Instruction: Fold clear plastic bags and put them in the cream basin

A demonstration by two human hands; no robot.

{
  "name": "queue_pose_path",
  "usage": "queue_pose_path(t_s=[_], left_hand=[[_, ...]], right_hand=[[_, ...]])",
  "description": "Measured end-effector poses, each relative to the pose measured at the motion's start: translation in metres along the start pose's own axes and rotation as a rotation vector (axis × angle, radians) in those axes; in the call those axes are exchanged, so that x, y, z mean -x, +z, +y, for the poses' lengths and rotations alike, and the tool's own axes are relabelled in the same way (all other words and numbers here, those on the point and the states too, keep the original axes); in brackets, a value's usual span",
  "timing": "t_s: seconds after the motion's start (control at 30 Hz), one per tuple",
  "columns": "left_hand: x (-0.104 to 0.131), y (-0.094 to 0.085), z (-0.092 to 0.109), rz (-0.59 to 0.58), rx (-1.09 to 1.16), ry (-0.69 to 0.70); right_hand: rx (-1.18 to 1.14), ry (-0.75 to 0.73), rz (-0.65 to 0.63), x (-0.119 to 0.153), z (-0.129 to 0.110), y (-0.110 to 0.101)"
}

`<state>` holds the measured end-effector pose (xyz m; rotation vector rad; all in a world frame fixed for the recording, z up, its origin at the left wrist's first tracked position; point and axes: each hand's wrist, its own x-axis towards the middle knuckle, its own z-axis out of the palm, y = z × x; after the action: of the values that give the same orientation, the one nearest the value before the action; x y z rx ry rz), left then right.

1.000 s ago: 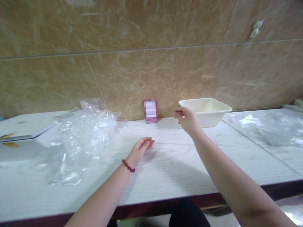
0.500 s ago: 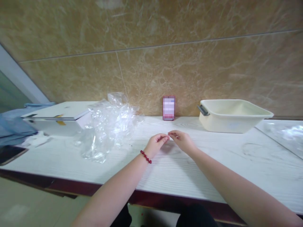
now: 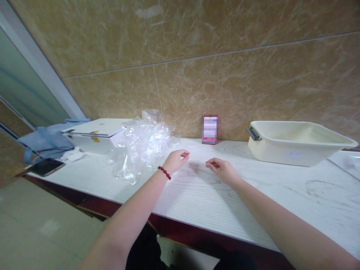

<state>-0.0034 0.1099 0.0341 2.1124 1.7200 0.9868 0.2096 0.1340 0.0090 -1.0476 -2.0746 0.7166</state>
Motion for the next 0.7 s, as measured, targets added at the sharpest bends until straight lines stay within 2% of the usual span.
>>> queue_pose_path(t_s=[0.1,0.27,0.33,0.43,0.53,0.7], left_hand=[[-0.001,-0.024,-0.028,0.104,-0.401,-0.020],[0.006,-0.048,-0.077,0.159,-0.826,-0.254],[0.007,-0.051,-0.090,0.105,-0.862,-0.300],[0.004,-0.053,-0.101,0.062,-0.836,-0.294],[0.000,-0.054,-0.101,0.054,-0.814,-0.301],[-0.004,-0.051,-0.092,0.049,-0.735,-0.278]], right_hand=[[-0.007,0.000,-0.011,0.000,-0.002,0.000],[-0.021,-0.023,-0.031,0.001,-0.003,0.001],[-0.025,-0.035,-0.029,0.001,-0.003,0.002],[-0.025,-0.038,-0.027,0.001,-0.003,0.001],[-0.031,-0.028,-0.025,0.001,-0.004,0.001],[-0.049,-0.027,-0.024,0.001,-0.004,0.001]])
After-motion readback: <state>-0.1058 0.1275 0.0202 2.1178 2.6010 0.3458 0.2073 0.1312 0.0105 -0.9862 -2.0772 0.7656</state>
